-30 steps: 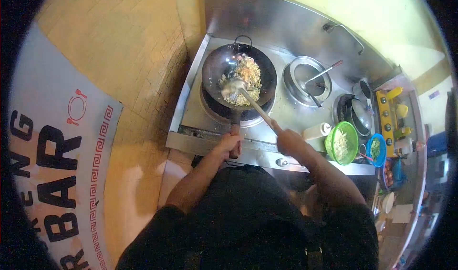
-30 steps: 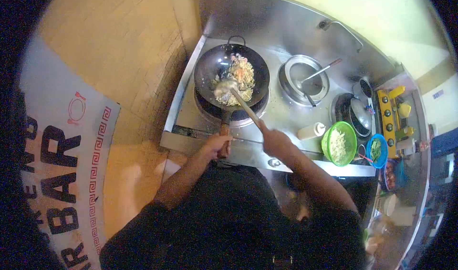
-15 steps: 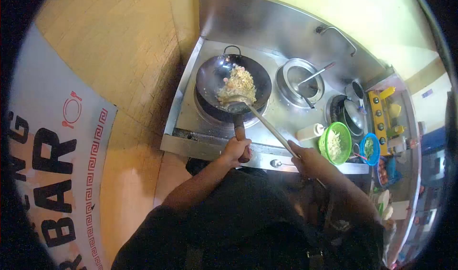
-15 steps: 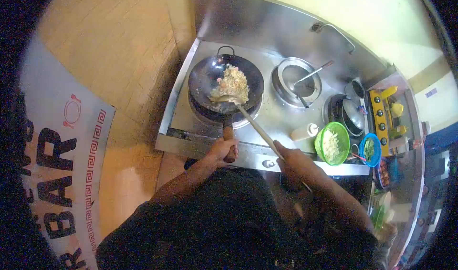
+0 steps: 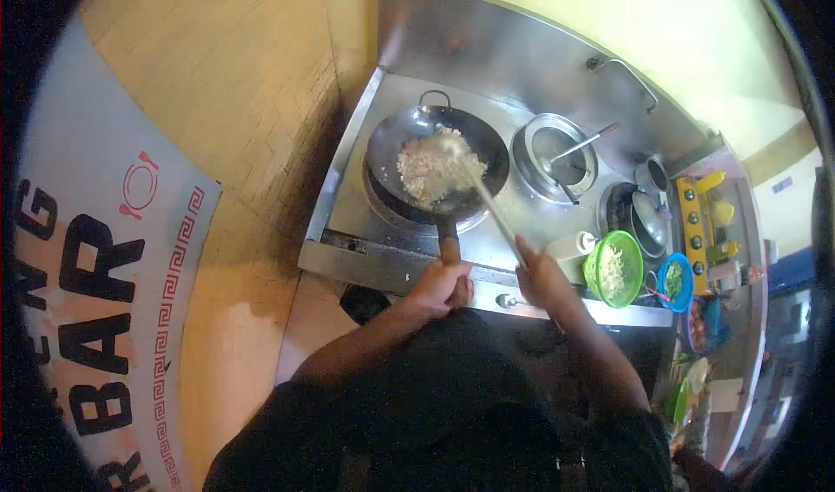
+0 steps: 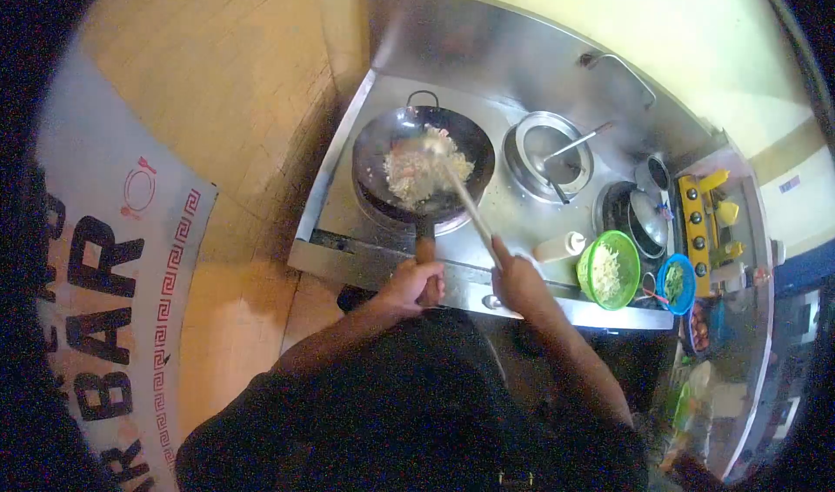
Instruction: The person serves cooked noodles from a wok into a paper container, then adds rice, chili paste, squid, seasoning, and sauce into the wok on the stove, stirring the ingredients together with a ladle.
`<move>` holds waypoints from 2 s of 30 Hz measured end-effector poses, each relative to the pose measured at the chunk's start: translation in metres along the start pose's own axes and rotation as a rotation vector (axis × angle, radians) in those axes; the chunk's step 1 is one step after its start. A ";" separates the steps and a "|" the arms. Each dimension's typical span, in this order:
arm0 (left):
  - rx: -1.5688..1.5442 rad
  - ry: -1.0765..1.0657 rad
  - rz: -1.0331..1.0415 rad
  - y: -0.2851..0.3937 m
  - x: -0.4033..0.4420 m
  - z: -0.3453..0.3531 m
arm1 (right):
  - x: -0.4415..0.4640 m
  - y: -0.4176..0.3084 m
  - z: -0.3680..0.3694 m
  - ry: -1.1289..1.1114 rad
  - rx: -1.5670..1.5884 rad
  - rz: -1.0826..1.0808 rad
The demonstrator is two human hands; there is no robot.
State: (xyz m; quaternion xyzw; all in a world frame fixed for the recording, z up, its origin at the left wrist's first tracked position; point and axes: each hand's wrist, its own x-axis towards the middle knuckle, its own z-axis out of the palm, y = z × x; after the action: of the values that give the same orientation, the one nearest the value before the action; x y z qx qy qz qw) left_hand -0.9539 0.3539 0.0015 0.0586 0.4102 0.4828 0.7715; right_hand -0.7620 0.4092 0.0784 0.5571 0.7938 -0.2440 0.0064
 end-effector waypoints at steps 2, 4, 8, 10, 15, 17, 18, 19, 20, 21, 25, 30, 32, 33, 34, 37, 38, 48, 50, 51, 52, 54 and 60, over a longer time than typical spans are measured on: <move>-0.005 -0.055 -0.039 -0.005 0.042 -0.028 | 0.048 -0.003 0.005 0.083 0.090 -0.013; 0.061 0.020 0.046 0.003 0.027 -0.014 | 0.109 -0.001 0.027 0.122 0.160 -0.032; 0.122 0.012 0.010 0.004 0.044 -0.039 | 0.105 -0.028 0.033 -0.077 0.012 -0.070; 0.153 0.006 -0.051 0.008 0.048 -0.056 | 0.048 -0.029 0.018 -0.281 -0.196 -0.060; 0.238 -0.043 -0.018 0.016 -0.038 0.018 | -0.019 0.001 -0.041 -0.231 -0.476 -0.002; 0.199 -0.044 -0.021 0.013 -0.016 0.008 | -0.012 0.009 -0.079 -0.163 -0.502 -0.088; 0.179 -0.045 -0.030 0.008 -0.001 -0.002 | -0.017 0.004 -0.096 -0.178 -0.512 -0.088; 0.036 -0.067 0.012 0.008 0.015 -0.012 | -0.024 0.004 -0.108 -0.147 -0.399 -0.094; 0.057 -0.050 0.020 0.007 0.020 -0.014 | -0.033 -0.003 -0.122 -0.202 -0.288 -0.038; 0.077 -0.035 0.030 0.005 0.025 -0.016 | -0.043 -0.011 -0.134 -0.255 -0.178 0.016; 0.223 -0.015 0.034 0.007 0.032 -0.024 | -0.056 0.005 -0.110 -0.312 0.020 -0.004; 0.073 -0.011 0.053 -0.005 0.045 -0.037 | 0.025 0.014 0.012 -0.116 -0.348 -0.005; 0.096 -0.017 0.092 -0.007 0.045 -0.044 | 0.045 0.007 0.030 -0.007 -0.326 -0.023; 0.022 -0.041 0.063 -0.007 0.045 -0.049 | 0.059 0.005 0.039 0.051 -0.219 0.024; 0.002 -0.043 0.073 -0.008 0.045 -0.052 | 0.078 0.001 0.043 0.086 -0.162 0.044; 0.024 -0.059 0.078 -0.010 0.045 -0.056 | 0.135 -0.002 0.048 0.130 -0.088 0.088; 0.076 -0.064 0.075 -0.007 0.046 -0.059 | 0.144 -0.004 0.048 0.135 -0.082 0.092; 0.238 -0.098 0.069 0.007 -0.011 -0.011 | -0.002 0.021 -0.082 -0.025 -0.679 -0.107; 0.005 -0.116 0.013 0.008 0.008 -0.025 | -0.009 0.004 -0.118 -0.032 -0.752 -0.051; -0.042 -0.091 -0.008 0.016 0.013 -0.028 | -0.013 0.002 -0.130 -0.018 -0.762 -0.083; -0.090 -0.067 -0.029 0.021 0.017 -0.033 | -0.015 0.004 -0.138 -0.005 -0.774 -0.115; -0.014 -0.123 0.008 0.016 0.023 -0.042 | -0.013 0.006 -0.135 -0.054 -0.821 -0.094; -0.008 -0.116 0.025 0.008 0.034 -0.062 | 0.074 0.057 -0.014 0.052 -0.242 -0.092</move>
State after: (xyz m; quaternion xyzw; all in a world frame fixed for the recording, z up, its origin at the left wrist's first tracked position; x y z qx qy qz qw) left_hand -0.9954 0.3665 -0.0552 0.0882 0.3621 0.4899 0.7881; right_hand -0.7364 0.4948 0.0479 0.5214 0.8420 -0.1319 0.0420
